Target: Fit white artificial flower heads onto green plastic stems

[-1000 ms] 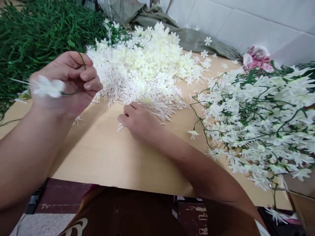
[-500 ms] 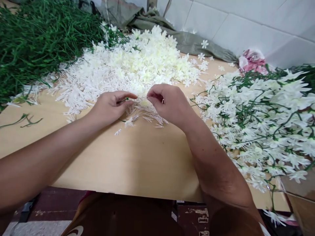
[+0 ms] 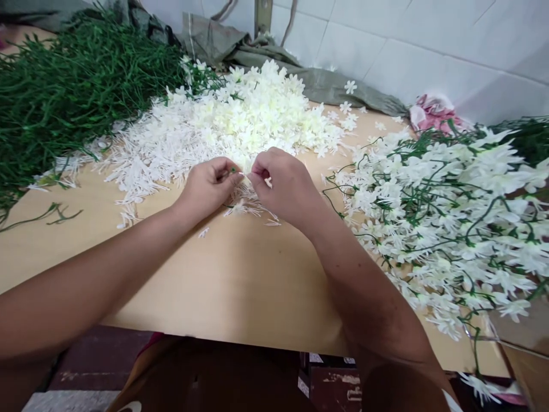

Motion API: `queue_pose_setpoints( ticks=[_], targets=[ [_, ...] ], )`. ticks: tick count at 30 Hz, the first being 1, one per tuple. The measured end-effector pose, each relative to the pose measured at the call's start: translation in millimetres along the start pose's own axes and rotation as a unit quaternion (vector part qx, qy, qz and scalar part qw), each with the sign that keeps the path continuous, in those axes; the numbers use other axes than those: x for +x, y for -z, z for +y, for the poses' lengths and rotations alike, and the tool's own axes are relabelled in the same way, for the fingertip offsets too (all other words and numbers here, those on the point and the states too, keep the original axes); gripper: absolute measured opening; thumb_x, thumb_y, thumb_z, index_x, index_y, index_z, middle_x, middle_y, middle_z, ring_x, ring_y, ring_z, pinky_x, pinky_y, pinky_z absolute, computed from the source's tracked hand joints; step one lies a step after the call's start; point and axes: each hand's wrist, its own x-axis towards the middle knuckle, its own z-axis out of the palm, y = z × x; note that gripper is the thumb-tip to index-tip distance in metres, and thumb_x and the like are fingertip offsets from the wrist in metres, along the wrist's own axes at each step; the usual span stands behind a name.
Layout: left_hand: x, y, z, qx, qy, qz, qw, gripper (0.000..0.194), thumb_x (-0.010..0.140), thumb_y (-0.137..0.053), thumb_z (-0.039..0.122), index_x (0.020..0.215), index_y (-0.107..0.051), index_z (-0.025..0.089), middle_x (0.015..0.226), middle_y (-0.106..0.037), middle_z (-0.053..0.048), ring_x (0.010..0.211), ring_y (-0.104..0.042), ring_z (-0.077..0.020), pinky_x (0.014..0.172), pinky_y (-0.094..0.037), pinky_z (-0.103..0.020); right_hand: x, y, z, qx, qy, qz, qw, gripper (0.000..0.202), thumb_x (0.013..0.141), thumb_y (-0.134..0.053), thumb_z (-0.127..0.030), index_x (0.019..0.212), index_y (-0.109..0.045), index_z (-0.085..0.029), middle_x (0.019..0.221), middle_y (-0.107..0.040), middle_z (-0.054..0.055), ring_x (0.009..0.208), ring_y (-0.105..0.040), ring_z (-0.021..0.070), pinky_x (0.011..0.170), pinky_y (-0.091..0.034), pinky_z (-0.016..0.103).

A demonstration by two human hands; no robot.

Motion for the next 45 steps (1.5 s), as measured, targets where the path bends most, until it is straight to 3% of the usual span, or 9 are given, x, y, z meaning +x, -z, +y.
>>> queue_pose_setpoints(
  ticks=[5, 13, 22, 27, 32, 45],
  targets=[
    [1, 4.2, 1, -0.1, 0.024, 0.012, 0.995, 0.014, 0.077, -0.057, 0.031, 0.072, -0.054, 0.017, 0.059, -0.045, 0.004, 0.055, -0.037, -0.0089, 0.054, -0.029, -0.024, -1, -13, 3, -0.035, 0.001, 0.015, 0.999, 0.016, 0.077, -0.052, -0.015, 0.063, -0.046, -0.02, 0.067, -0.053, 0.002, 0.069, -0.046, 0.0148, 0.069, -0.037, 0.031],
    [-3, 5.0, 10, -0.119, 0.032, -0.003, 0.992, 0.013, 0.076, -0.058, 0.026, 0.07, -0.051, 0.017, 0.056, -0.041, 0.005, 0.053, -0.035, -0.0076, 0.052, -0.028, -0.023, -1, -27, 9, -0.056, -0.016, 0.062, 0.996, 0.018, 0.075, -0.049, -0.014, 0.061, -0.042, -0.021, 0.065, -0.053, 0.003, 0.07, -0.046, 0.0166, 0.07, -0.037, 0.032],
    [-3, 4.8, 10, -0.132, 0.024, -0.019, 0.991, 0.012, 0.075, -0.058, 0.022, 0.068, -0.051, 0.017, 0.054, -0.04, 0.005, 0.051, -0.034, -0.0071, 0.05, -0.028, -0.023, -3, -39, 12, -0.137, 0.034, 0.098, 0.985, 0.016, 0.08, -0.046, -0.014, 0.066, -0.044, -0.022, 0.073, -0.05, 0.007, 0.078, -0.045, 0.0211, 0.075, -0.039, 0.036],
    [-2, 5.9, 10, -0.122, -0.015, -0.018, 0.992, 0.006, 0.075, -0.057, 0.018, 0.07, -0.055, 0.016, 0.05, -0.039, 0.007, 0.047, -0.03, -0.0061, 0.047, -0.025, -0.021, -2, -37, 15, -0.092, 0.044, 0.105, 0.989, 0.015, 0.079, -0.046, -0.012, 0.068, -0.041, -0.021, 0.073, -0.049, 0.005, 0.075, -0.046, 0.0188, 0.071, -0.039, 0.034],
    [2, 9.3, 12, -0.161, 0.013, -0.003, 0.987, 0.008, 0.073, -0.057, 0.012, 0.069, -0.053, 0.017, 0.048, -0.037, 0.008, 0.044, -0.028, -0.0049, 0.045, -0.024, -0.02, -1, -32, 14, -0.025, 0.041, 0.084, 0.995, 0.017, 0.08, -0.045, -0.015, 0.068, -0.037, -0.022, 0.071, -0.048, 0.004, 0.071, -0.046, 0.0161, 0.066, -0.038, 0.031],
    [3, 9.9, 8, -0.206, 0.023, -0.028, 0.978, 0.006, 0.071, -0.061, 0.013, 0.07, -0.056, 0.016, 0.049, -0.042, 0.008, 0.042, -0.032, -0.0045, 0.044, -0.025, -0.02, -1, -34, 9, -0.117, 0.024, 0.073, 0.99, 0.013, 0.078, -0.042, -0.012, 0.069, -0.039, -0.02, 0.074, -0.046, 0.006, 0.073, -0.044, 0.0182, 0.068, -0.037, 0.032]
  ],
)
